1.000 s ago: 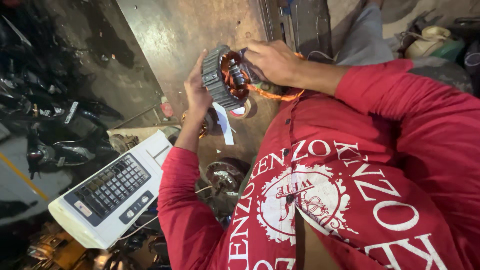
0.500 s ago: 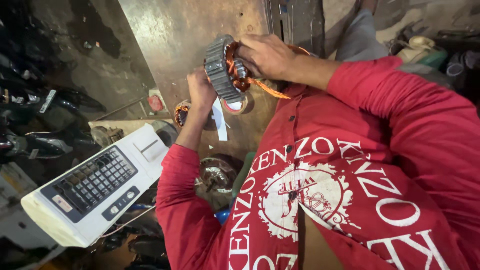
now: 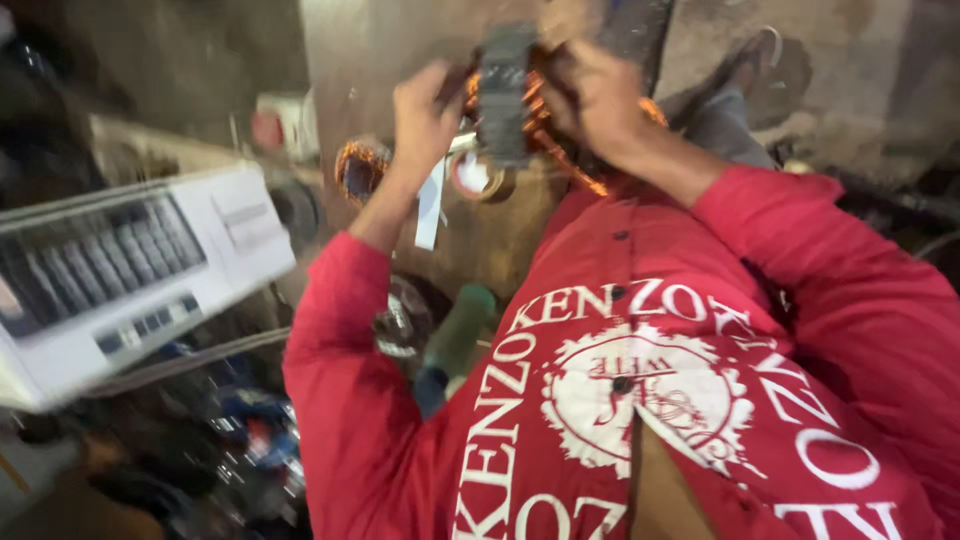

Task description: The person winds copper wire around a motor stator core by hand, repeatedly looping the wire through the slots. The person holds the stator with one hand and guides the wire with the other, continuing the winding process.

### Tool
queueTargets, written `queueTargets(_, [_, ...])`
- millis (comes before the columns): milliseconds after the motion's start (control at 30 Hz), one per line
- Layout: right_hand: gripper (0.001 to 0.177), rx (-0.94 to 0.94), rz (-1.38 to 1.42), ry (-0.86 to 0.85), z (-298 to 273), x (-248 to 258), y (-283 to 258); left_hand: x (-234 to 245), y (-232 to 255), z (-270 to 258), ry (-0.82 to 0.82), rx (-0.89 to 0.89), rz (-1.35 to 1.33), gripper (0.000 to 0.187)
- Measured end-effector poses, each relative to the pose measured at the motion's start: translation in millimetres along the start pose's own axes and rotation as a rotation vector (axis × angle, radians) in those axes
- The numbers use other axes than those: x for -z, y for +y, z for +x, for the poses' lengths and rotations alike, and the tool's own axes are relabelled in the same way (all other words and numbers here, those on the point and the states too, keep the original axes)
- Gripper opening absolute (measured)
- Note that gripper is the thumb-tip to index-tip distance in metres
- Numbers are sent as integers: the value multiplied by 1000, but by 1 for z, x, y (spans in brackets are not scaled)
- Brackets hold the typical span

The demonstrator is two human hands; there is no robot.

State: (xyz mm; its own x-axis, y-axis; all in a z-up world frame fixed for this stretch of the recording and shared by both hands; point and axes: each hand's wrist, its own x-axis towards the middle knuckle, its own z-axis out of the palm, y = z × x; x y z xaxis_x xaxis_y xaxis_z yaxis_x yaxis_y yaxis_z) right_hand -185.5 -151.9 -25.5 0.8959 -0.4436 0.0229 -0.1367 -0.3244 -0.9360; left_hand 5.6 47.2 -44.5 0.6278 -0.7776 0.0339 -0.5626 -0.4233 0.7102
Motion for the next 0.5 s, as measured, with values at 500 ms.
queueTargets(500, [28,338,-309,106,-40,46,21,-17,-49,-111,-229,-208,594,27])
